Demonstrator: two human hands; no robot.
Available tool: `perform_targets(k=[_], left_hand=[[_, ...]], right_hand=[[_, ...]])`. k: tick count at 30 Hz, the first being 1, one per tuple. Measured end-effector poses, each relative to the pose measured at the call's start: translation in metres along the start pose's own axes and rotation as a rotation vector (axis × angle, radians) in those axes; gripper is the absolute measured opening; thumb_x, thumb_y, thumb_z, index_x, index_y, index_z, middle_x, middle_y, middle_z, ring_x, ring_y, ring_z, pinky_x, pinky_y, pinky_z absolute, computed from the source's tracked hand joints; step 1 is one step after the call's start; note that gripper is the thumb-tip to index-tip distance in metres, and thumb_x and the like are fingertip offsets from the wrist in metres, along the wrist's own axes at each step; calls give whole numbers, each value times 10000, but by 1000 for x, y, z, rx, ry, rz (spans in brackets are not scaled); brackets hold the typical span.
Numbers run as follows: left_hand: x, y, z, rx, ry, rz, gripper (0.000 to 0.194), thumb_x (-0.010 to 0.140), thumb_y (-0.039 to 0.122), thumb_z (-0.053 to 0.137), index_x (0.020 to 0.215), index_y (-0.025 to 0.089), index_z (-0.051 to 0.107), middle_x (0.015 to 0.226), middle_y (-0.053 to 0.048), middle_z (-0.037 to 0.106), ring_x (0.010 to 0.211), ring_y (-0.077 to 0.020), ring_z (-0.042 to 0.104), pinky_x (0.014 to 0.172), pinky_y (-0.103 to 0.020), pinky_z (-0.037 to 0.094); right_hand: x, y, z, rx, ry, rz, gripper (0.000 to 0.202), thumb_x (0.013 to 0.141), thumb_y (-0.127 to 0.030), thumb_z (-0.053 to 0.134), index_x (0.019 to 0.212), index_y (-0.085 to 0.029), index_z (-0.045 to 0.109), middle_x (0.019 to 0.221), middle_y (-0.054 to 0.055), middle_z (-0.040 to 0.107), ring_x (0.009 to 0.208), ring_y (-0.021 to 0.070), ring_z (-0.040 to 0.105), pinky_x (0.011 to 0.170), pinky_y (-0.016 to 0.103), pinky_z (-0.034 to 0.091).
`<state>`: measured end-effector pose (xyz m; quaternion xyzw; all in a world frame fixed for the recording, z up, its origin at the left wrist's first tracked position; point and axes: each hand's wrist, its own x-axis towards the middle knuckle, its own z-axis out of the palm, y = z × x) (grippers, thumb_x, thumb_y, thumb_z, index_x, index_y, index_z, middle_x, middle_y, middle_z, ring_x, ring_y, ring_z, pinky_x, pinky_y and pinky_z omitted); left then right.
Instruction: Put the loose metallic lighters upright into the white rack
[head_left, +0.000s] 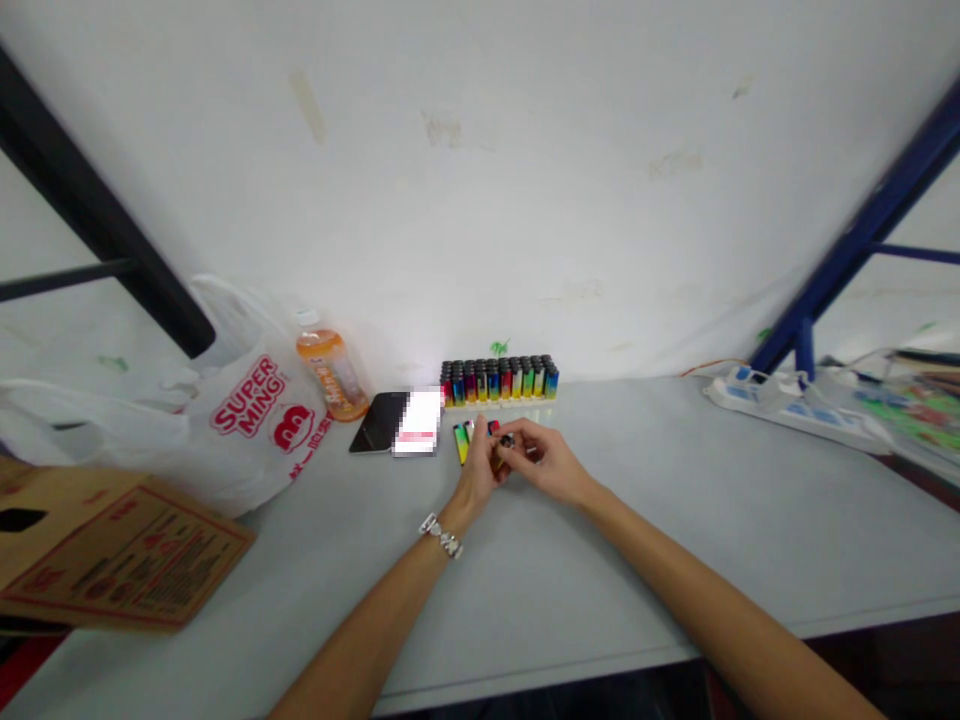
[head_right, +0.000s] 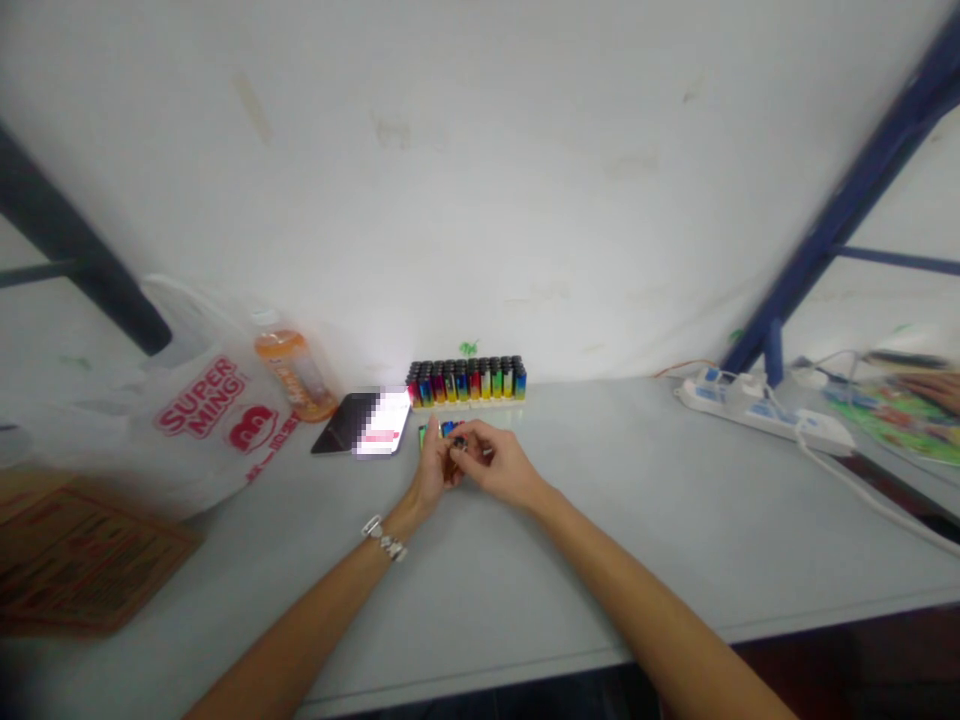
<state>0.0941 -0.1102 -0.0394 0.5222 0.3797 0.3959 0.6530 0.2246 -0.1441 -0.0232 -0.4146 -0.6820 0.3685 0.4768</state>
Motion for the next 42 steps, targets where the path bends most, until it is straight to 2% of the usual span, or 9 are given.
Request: perform_targets(k=[4, 11, 15, 17, 22, 25, 30, 38, 42], left_hand=[[-1, -1, 0, 8, -22, -37, 805, 766, 855, 96, 628, 185, 519, 445, 27, 393, 386, -92, 319, 406, -244, 174], [-3, -4, 0, 129, -41, 80, 784, 812, 807, 159, 706, 156, 583, 538, 8, 466, 475, -93, 390, 454, -229, 229], [-4, -1, 5, 128, -55, 73, 781, 807, 810, 172, 814, 149, 589, 592, -8, 540, 456, -89, 432, 425, -219, 230], [-4, 1, 7, 115, -3, 43, 772, 790, 820, 216, 915, 147, 574, 620, -18, 587, 434, -92, 459, 399, -211, 223], [-3, 3, 10, 139, 92, 16, 762, 759, 824, 302, 992, 145, 560, 621, -21, 616, 399, -99, 493, 344, -190, 223], [-3, 3, 9, 150, 75, 20, 737, 760, 814, 325, 928, 143, 578, 601, -20, 608, 387, -92, 493, 335, -181, 226], [-1, 0, 7, 137, 66, 21, 725, 759, 815, 340, 849, 140, 590, 580, -15, 591, 379, -85, 486, 332, -177, 224], [0, -1, 7, 154, 57, 15, 725, 778, 793, 335, 740, 123, 612, 584, -28, 582, 379, -75, 480, 333, -183, 223], [0, -1, 7, 154, 55, 15, 740, 772, 801, 330, 734, 122, 620, 580, -26, 576, 379, -77, 479, 332, -188, 226]], right_hand=[[2, 2, -11, -9, -39, 1, 257, 871, -403, 607, 1013, -189, 625, 647, -47, 497, 557, 99, 511, 546, 226, 443], [6, -2, -35, -18, -69, 75, 322, 813, -458, 670, 936, -162, 636, 724, 21, 642, 584, 125, 577, 434, 215, 473], [7, -6, -50, 43, -43, 65, 310, 768, -436, 721, 876, -152, 665, 795, 42, 649, 680, 151, 635, 524, 261, 554], [12, -7, -63, 36, -17, 56, 302, 771, -417, 724, 891, -144, 678, 765, 38, 661, 679, 152, 647, 619, 299, 578], [40, -6, -99, -151, 183, -53, 277, 763, -374, 726, 926, -150, 717, 845, 62, 706, 725, 170, 664, 710, 329, 569], [60, 2, -111, -405, 170, -133, 161, 785, -272, 684, 892, -165, 740, 862, 61, 694, 743, 169, 651, 676, 294, 545], [80, 19, -113, -679, 41, -185, 171, 777, -103, 625, 881, -161, 747, 850, 53, 671, 694, 140, 622, 674, 259, 503], [91, 24, -108, -791, -14, -212, 180, 782, -84, 632, 888, -158, 758, 848, 56, 669, 708, 146, 611, 710, 257, 482], [92, 32, -107, -779, 38, -242, 190, 803, -109, 640, 927, -168, 772, 901, 70, 654, 748, 154, 614, 758, 274, 492]])
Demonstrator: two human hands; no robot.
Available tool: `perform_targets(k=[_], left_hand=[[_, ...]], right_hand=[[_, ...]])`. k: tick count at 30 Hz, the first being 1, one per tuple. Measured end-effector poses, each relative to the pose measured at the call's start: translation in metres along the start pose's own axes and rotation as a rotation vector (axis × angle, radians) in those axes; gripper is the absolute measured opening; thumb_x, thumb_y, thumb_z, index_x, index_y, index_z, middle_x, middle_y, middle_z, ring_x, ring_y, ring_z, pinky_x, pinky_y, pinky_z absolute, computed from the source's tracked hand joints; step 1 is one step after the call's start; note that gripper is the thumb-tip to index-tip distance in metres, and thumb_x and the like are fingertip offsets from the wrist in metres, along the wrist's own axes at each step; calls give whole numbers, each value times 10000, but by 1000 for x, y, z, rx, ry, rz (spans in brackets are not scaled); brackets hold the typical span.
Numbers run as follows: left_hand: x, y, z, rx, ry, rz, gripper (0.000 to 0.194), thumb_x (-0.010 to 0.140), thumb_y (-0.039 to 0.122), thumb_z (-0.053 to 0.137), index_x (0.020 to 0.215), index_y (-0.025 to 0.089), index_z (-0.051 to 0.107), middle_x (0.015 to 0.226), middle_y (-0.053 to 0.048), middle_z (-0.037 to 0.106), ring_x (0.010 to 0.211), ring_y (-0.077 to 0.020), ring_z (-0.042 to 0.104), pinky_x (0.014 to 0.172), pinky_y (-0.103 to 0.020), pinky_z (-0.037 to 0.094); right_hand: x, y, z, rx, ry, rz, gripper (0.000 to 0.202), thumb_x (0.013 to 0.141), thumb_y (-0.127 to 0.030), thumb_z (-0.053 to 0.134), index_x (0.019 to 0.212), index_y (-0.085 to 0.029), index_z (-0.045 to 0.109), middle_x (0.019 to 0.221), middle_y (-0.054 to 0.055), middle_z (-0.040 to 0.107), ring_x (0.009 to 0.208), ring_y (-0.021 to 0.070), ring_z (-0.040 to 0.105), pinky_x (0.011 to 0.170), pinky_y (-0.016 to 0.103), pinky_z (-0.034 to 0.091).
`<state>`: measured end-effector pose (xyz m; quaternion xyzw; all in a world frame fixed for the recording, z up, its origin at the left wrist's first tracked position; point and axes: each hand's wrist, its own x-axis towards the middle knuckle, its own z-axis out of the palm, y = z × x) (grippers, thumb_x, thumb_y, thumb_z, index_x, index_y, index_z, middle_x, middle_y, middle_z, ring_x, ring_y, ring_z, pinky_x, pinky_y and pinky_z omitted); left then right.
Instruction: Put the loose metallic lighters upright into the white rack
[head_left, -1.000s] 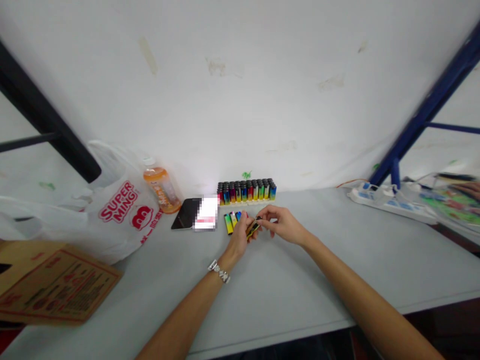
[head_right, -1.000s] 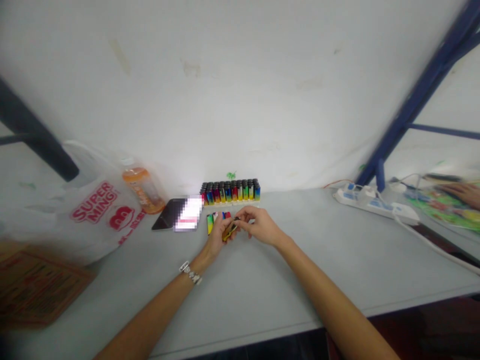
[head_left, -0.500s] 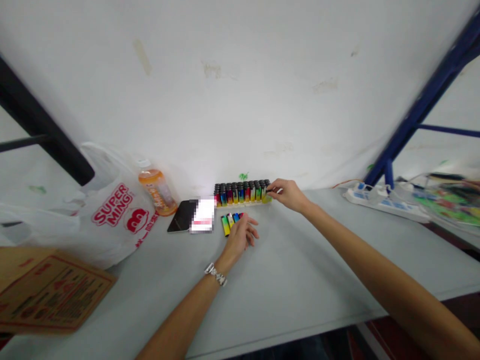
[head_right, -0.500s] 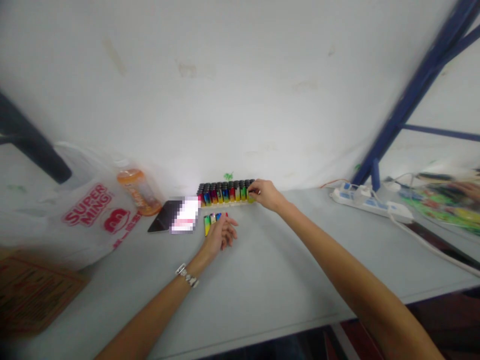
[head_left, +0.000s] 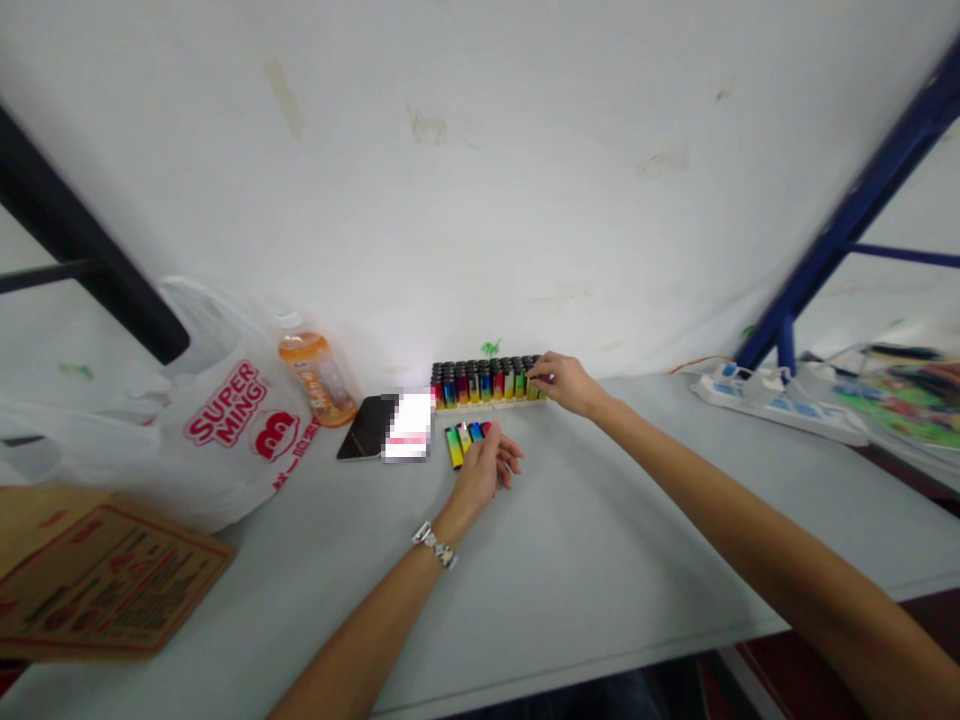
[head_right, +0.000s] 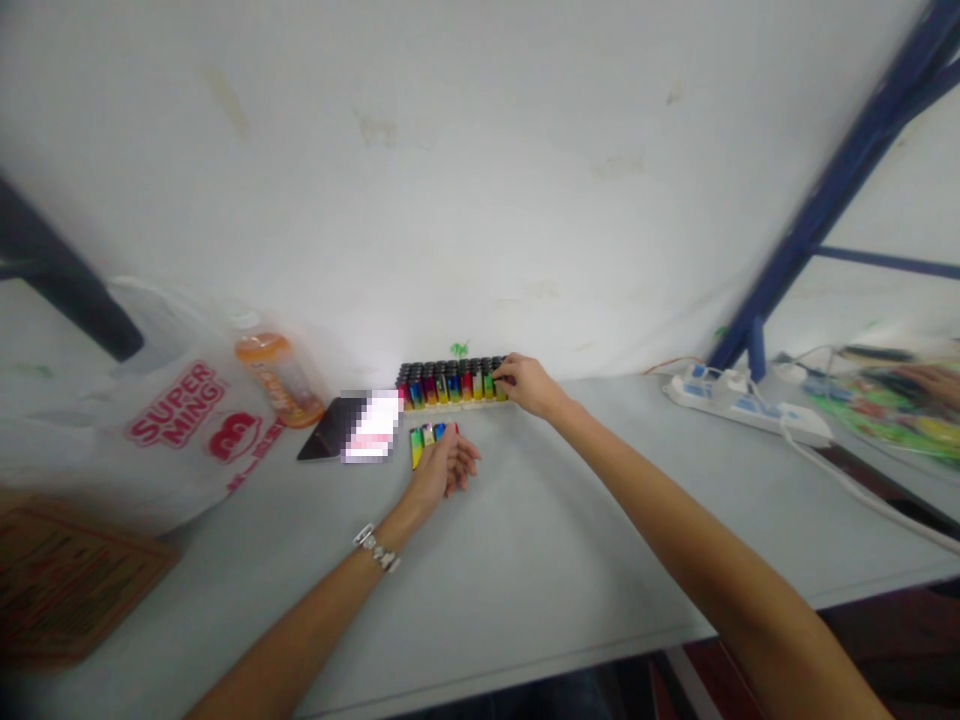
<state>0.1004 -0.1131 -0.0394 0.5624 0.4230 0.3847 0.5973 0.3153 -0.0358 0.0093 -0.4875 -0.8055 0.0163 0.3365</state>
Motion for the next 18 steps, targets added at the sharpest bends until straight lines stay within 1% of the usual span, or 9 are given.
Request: perform_targets(k=[4, 7, 10, 13, 15, 18], left_hand=[[0, 0, 0, 2, -3, 1, 754, 764, 814, 327, 728, 120, 620, 580, -28, 577, 377, -77, 476, 330, -191, 222], [0, 0, 0, -2, -6, 9, 753, 765, 814, 330, 732, 121, 621, 583, -27, 578, 376, -74, 475, 331, -189, 223], [0, -1, -1, -3, -12, 20, 750, 773, 810, 324, 733, 123, 623, 586, -25, 578, 379, -74, 475, 333, -189, 223], [1, -2, -2, -5, -15, 22, 738, 784, 798, 326, 732, 125, 625, 585, -23, 578, 382, -75, 479, 335, -189, 225], [1, -2, -2, -9, -19, 15, 732, 789, 792, 327, 731, 126, 624, 585, -23, 579, 383, -78, 481, 336, -189, 221], [0, -3, -2, -19, -17, 35, 719, 802, 779, 331, 730, 126, 624, 578, -21, 577, 377, -73, 463, 345, -193, 226]], right_hand=[[-2, 3, 10, -20, 93, -2, 195, 849, -156, 620, 974, -166, 769, 910, 80, 625, 774, 164, 601, 767, 284, 488], [-3, 1, 15, -15, 147, 23, 179, 859, -160, 609, 964, -164, 755, 876, 69, 632, 761, 165, 594, 763, 286, 480], [-3, -1, 17, 12, 196, 57, 137, 850, -171, 621, 928, -161, 734, 834, 55, 643, 709, 157, 585, 724, 281, 474], [-4, 0, 16, 51, 218, 70, 99, 846, -192, 626, 860, -169, 722, 814, 47, 659, 684, 150, 581, 698, 275, 469], [-6, 3, 15, 76, 221, 73, 101, 848, -197, 621, 847, -173, 719, 806, 43, 669, 678, 150, 582, 699, 278, 470], [-10, 7, 17, 69, 228, 48, 121, 863, -203, 605, 856, -181, 724, 814, 49, 670, 752, 174, 590, 745, 303, 475]])
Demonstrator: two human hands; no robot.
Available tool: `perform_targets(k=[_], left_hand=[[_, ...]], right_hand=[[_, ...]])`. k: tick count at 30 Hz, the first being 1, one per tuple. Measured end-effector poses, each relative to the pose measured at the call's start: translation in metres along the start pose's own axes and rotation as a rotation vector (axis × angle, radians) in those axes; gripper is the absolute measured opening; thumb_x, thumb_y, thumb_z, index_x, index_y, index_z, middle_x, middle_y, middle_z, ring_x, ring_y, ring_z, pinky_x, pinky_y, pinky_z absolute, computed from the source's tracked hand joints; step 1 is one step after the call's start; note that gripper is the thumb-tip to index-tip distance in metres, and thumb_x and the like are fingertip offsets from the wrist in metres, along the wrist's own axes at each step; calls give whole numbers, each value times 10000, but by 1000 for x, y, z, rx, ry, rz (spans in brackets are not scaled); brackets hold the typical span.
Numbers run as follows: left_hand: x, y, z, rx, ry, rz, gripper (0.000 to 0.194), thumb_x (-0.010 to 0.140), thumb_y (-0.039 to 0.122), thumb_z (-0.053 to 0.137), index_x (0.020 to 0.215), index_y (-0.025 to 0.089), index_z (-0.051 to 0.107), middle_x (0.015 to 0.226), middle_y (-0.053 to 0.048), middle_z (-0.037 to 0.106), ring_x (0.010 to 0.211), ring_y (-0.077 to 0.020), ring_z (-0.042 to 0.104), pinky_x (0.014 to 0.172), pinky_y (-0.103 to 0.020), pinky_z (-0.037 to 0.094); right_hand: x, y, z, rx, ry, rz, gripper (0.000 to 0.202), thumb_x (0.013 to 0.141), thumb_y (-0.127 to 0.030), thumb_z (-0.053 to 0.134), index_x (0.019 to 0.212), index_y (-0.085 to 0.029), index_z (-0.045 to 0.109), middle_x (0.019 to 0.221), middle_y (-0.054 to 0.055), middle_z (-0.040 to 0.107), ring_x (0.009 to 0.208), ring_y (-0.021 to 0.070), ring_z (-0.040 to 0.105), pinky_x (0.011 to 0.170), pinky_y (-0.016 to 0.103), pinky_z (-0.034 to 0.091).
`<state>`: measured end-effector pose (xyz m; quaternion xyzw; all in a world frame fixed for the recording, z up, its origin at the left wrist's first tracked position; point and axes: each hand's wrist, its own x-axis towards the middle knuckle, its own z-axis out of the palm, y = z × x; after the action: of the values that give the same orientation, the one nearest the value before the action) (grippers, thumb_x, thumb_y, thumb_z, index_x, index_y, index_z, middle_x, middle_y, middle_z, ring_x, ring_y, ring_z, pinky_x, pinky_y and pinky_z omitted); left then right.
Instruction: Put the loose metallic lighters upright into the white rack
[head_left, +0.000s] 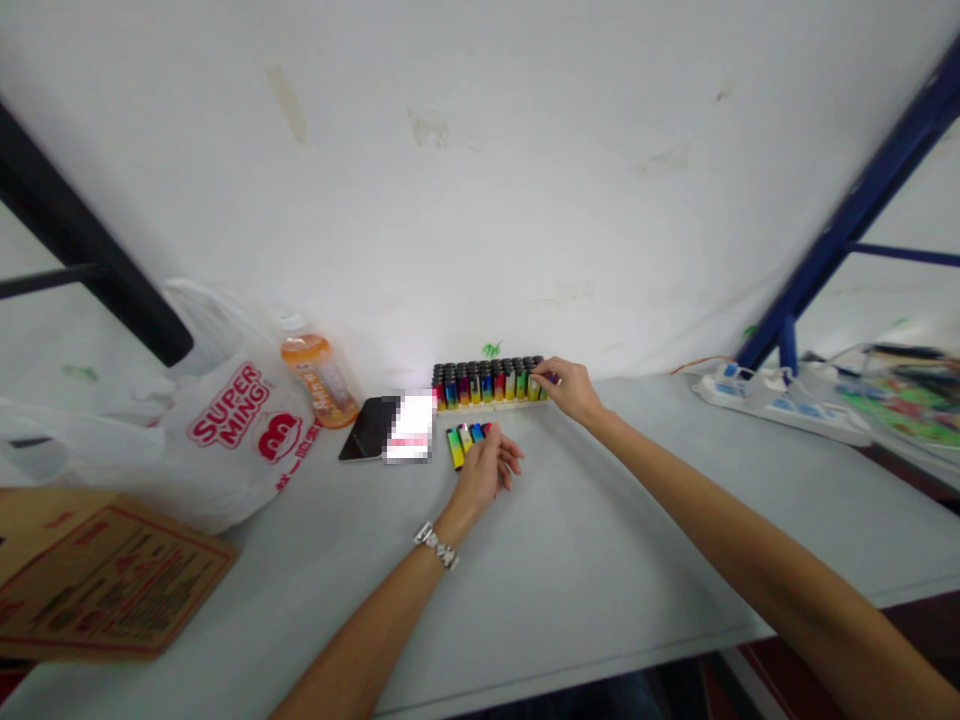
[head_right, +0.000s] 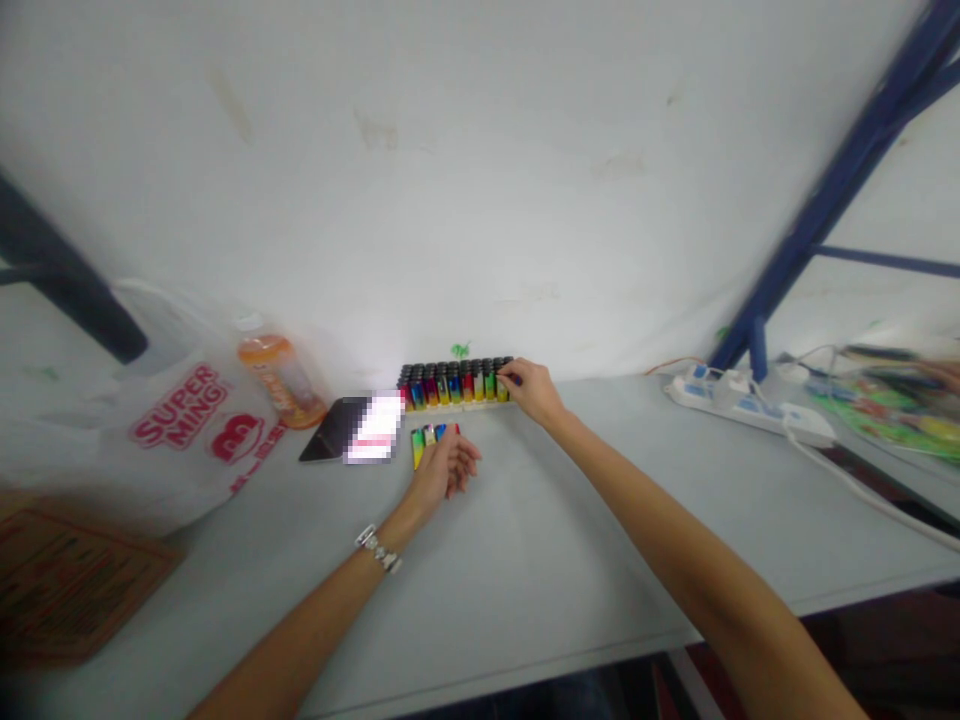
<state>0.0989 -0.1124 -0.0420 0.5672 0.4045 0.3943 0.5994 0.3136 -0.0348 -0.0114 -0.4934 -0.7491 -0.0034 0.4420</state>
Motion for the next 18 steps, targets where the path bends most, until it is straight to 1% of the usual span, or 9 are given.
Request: perform_targets(k=[3, 5, 8, 10, 11, 13, 15, 16, 18], left_hand=[[-1, 4, -2, -7, 56, 69, 682, 818, 748, 366, 713, 125, 625, 551, -15, 563, 379, -59, 414, 372, -195, 249], [-1, 10, -6, -14, 137, 125, 639, 839, 712, 385, 695, 133, 614, 531, -11, 545, 407, -64, 416, 396, -194, 277], [-1, 20, -19, -7, 341, 208, 531, 898, 610, 375, 694, 163, 575, 544, -9, 538, 487, -95, 482, 467, -206, 372], [0, 24, -30, 72, 482, 276, 447, 929, 532, 361, 734, 183, 560, 624, -15, 573, 591, -123, 544, 572, -238, 451], [1, 23, -34, 155, 522, 321, 420, 941, 502, 345, 759, 192, 562, 681, -22, 593, 672, -142, 573, 653, -265, 482], [4, 19, -41, 352, 548, 404, 384, 955, 462, 335, 847, 200, 595, 879, -54, 639, 903, -183, 593, 872, -333, 479], [8, 11, -42, 502, 517, 439, 390, 969, 435, 300, 972, 197, 609, 1055, -88, 635, 1069, -210, 555, 1011, -389, 416], [9, 6, -41, 555, 484, 432, 399, 976, 425, 282, 1036, 192, 601, 1124, -104, 625, 1124, -217, 537, 1048, -407, 390], [13, -4, -37, 639, 439, 379, 423, 986, 404, 248, 1135, 184, 577, 1244, -128, 596, 1229, -230, 494, 1111, -441, 325]], right_hand=[[-7, 2, 2, -112, 52, -49, 159, 881, -240, 596, 898, -189, 746, 956, 96, 634, 914, 219, 558, 832, 356, 463], [-12, 1, 2, -207, 81, -53, 205, 894, -270, 581, 962, -192, 758, 1027, 120, 578, 962, 238, 522, 861, 386, 450], [-17, -2, 1, -287, 61, -33, 266, 911, -285, 542, 1048, -192, 750, 1028, 126, 520, 990, 253, 493, 883, 407, 436], [-20, -6, 0, -307, 39, -14, 292, 912, -279, 525, 1096, -187, 732, 1038, 131, 497, 1019, 267, 480, 902, 420, 428], [-22, -10, 1, -310, 31, -5, 314, 908, -273, 522, 1143, -183, 709, 1048, 133, 490, 1026, 272, 476, 910, 426, 425], [-26, -19, 4, -291, 27, 11, 405, 899, -262, 521, 1283, -173, 613, 1075, 140, 483, 1022, 274, 482, 916, 424, 426], [-32, -32, 10, -227, 22, 26, 493, 899, -262, 516, 1380, -158, 490, 1109, 142, 492, 1001, 258, 504, 913, 396, 433], [-35, -39, 15, -182, 3, 35, 481, 905, -268, 509, 1371, -154, 472, 1119, 139, 504, 986, 243, 521, 907, 374, 437], [-41, -53, 25, -121, -116, 63, 362, 914, -294, 504, 1250, -158, 522, 1056, 111, 556, 914, 214, 554, 859, 334, 446]])
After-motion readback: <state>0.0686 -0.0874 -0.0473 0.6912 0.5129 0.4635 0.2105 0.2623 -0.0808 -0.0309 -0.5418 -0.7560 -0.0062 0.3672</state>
